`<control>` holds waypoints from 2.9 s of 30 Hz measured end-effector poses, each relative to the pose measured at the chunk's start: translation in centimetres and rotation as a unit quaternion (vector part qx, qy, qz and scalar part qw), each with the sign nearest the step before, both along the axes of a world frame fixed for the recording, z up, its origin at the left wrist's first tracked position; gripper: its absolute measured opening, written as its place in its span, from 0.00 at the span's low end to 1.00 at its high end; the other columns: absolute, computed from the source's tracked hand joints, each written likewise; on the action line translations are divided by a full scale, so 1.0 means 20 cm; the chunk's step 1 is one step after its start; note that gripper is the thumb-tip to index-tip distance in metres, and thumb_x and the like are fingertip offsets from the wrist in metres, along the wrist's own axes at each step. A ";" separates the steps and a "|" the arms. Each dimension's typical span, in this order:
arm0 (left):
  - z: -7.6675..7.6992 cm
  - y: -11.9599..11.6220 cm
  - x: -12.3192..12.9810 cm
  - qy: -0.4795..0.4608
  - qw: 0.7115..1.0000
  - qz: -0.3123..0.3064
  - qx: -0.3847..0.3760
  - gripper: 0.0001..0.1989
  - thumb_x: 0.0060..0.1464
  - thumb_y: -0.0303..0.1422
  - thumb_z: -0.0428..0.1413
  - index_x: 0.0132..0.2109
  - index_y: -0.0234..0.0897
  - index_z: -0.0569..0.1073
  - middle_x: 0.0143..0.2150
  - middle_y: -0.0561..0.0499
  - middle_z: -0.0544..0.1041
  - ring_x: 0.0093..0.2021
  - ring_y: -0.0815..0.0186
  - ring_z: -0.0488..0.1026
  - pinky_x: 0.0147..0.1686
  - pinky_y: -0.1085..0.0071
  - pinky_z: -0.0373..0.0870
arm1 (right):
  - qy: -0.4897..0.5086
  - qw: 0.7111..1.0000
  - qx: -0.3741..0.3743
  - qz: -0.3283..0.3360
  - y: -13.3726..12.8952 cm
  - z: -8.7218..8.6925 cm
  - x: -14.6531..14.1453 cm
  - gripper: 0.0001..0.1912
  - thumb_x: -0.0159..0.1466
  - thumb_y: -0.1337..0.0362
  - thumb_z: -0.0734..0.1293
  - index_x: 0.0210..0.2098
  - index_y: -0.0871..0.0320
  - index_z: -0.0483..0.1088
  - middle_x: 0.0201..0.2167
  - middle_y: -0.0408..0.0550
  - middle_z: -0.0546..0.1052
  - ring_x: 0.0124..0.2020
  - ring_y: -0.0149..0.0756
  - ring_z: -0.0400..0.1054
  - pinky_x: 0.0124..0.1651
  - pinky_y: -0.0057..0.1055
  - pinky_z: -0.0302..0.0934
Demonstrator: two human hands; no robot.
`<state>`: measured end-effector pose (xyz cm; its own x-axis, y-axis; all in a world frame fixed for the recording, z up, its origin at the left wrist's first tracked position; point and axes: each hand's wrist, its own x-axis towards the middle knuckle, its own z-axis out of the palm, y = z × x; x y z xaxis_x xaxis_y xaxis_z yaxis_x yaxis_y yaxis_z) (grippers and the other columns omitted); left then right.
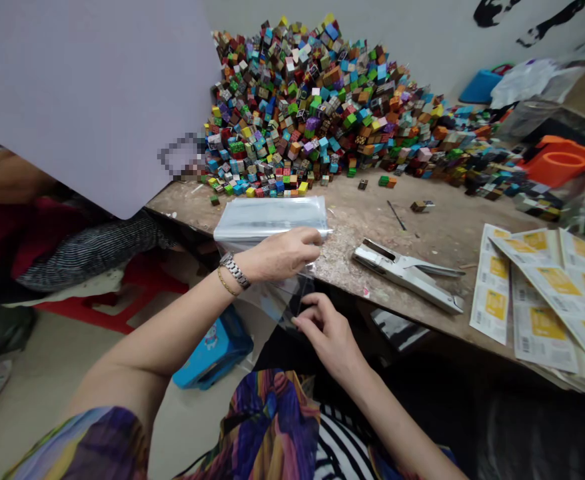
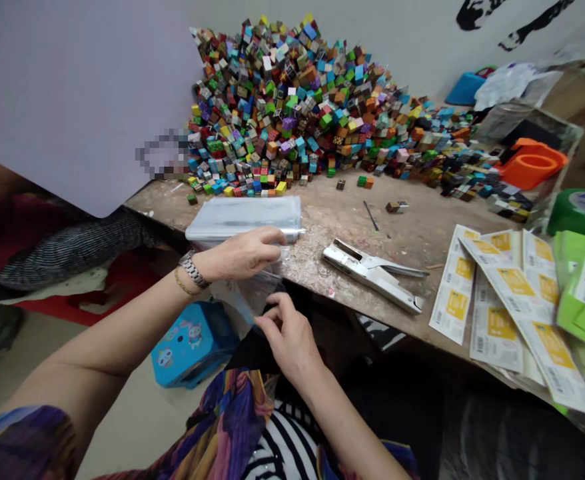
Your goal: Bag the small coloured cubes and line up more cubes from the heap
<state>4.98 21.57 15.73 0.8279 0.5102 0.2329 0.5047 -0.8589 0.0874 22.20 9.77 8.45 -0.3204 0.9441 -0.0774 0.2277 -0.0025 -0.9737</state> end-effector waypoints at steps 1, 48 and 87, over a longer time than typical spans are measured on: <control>0.01 0.00 0.00 -0.002 1.000 0.005 -0.002 0.12 0.61 0.22 0.47 0.34 0.34 0.73 0.50 0.41 0.74 0.47 0.62 0.72 0.46 0.66 0.72 | 0.004 1.000 0.020 -0.021 0.01 0.00 0.00 0.18 0.63 0.60 0.66 0.52 0.56 0.66 0.32 0.42 0.77 0.31 0.33 0.71 0.40 0.31 0.63; -0.20 0.22 -0.08 0.016 0.993 0.113 -0.018 0.23 0.60 0.25 0.52 0.62 0.34 0.68 0.61 0.37 0.72 0.59 0.55 0.70 0.58 0.58 0.67 | 0.127 0.929 0.118 0.326 -0.17 0.42 0.23 0.10 0.66 0.69 0.61 0.28 0.54 0.65 0.43 0.49 0.81 0.44 0.34 0.76 0.51 0.31 0.67; -0.12 -0.03 0.08 -0.270 0.939 0.120 -0.174 0.23 0.65 0.41 0.50 0.63 0.40 0.69 0.66 0.41 0.69 0.66 0.55 0.65 0.66 0.52 0.62 | 0.206 0.958 0.115 -0.165 -0.07 0.44 0.91 0.24 0.60 0.46 0.69 0.21 0.53 0.56 0.46 0.47 0.82 0.39 0.48 0.77 0.41 0.49 0.73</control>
<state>6.62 21.04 13.24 0.4882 0.7903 0.3702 0.4819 -0.5978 0.6406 40.44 8.43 17.33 0.0401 0.9763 0.2127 -0.1532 0.2164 -0.9642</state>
